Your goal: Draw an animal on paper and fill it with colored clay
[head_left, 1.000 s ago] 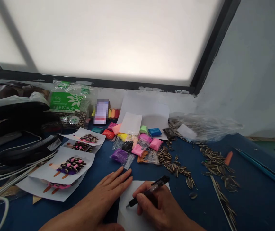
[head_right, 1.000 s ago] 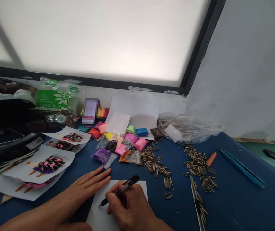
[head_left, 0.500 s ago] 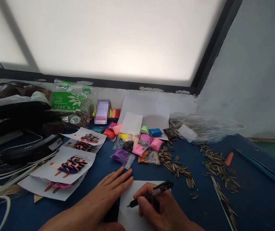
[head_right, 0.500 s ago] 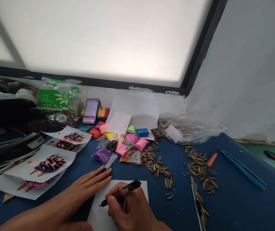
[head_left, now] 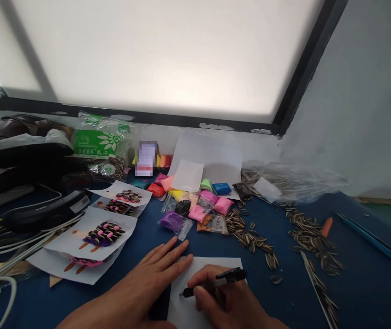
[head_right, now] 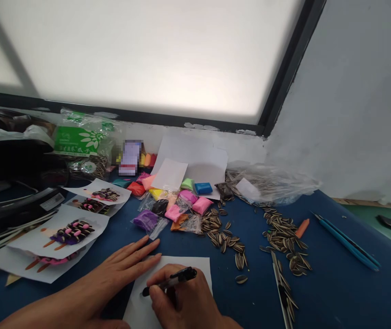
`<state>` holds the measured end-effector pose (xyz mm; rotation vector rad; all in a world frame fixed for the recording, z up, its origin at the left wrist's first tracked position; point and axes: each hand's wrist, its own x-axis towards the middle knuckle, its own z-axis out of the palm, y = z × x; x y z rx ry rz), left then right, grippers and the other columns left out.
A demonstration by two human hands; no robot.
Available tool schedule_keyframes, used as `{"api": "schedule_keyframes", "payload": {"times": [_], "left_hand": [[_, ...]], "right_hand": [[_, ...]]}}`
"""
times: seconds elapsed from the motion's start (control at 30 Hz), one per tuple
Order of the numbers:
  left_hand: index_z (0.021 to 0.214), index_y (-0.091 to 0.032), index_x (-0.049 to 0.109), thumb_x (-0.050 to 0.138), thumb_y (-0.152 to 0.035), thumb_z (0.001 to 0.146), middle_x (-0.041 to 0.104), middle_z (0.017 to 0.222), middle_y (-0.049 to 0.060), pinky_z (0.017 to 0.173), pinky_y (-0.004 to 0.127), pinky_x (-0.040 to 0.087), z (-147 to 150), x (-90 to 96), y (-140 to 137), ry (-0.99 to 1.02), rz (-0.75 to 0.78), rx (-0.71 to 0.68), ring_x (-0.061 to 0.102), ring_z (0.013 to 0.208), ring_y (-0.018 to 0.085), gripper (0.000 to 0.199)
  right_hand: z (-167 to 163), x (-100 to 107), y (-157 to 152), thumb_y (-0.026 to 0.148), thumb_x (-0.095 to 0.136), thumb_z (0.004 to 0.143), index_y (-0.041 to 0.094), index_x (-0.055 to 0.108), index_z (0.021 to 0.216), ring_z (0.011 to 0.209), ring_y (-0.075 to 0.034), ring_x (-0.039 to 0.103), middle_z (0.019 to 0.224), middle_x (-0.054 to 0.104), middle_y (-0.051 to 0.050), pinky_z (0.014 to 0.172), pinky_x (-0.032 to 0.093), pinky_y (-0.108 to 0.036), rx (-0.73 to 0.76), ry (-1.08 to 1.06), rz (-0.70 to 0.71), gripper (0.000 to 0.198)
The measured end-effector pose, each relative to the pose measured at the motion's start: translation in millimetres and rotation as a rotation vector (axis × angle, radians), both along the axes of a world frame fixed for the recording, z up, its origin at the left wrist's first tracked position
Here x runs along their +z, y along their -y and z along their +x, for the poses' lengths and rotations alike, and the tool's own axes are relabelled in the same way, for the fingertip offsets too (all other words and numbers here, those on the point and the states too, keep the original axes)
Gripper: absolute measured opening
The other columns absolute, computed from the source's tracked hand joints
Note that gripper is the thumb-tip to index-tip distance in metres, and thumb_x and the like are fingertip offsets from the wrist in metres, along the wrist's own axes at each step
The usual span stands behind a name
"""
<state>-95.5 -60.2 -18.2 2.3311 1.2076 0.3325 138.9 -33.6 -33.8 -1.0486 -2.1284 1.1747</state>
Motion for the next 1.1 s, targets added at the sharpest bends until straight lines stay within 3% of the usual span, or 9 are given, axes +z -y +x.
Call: {"api": "schedule_keyframes", "payload": {"times": [0.2,0.7,1.1], "left_hand": [[0.159,-0.042,0.028,0.079,-0.043,0.086,0.022,0.167,-0.003,0.123,0.050,0.022,1.1,-1.7,-0.6,0.001,0.005,0.002,0.023,0.153,0.031,0.089],[0.160,-0.043,0.027,0.082,-0.048,0.083,0.019,0.169,-0.004,0.124,0.051,0.016,0.5,0.8,-5.2,0.014,-0.084,-0.007,0.019,0.153,0.034,0.094],[0.160,-0.044,0.024,0.086,-0.048,0.080,0.018,0.168,-0.004,0.124,0.050,0.017,-1.2,-2.0,-5.7,0.032,-0.068,-0.025,0.018,0.153,0.034,0.101]], "right_hand": [[-0.6,2.2,-0.2,0.039,0.050,0.090,0.012,0.074,0.099,0.055,-0.017,0.060,0.067,0.069,-0.007,0.052,0.042,-0.026,0.013,-0.015,-0.037,0.037],[-0.2,-0.7,-0.1,0.037,0.048,0.087,0.012,0.074,0.091,0.050,-0.016,0.056,0.062,0.067,-0.007,0.049,0.039,-0.025,-0.021,0.012,0.007,0.037],[0.0,2.7,0.6,0.038,0.049,0.085,0.011,0.072,0.087,0.049,-0.015,0.056,0.059,0.064,-0.005,0.047,0.040,-0.024,-0.051,-0.009,0.006,0.035]]}}
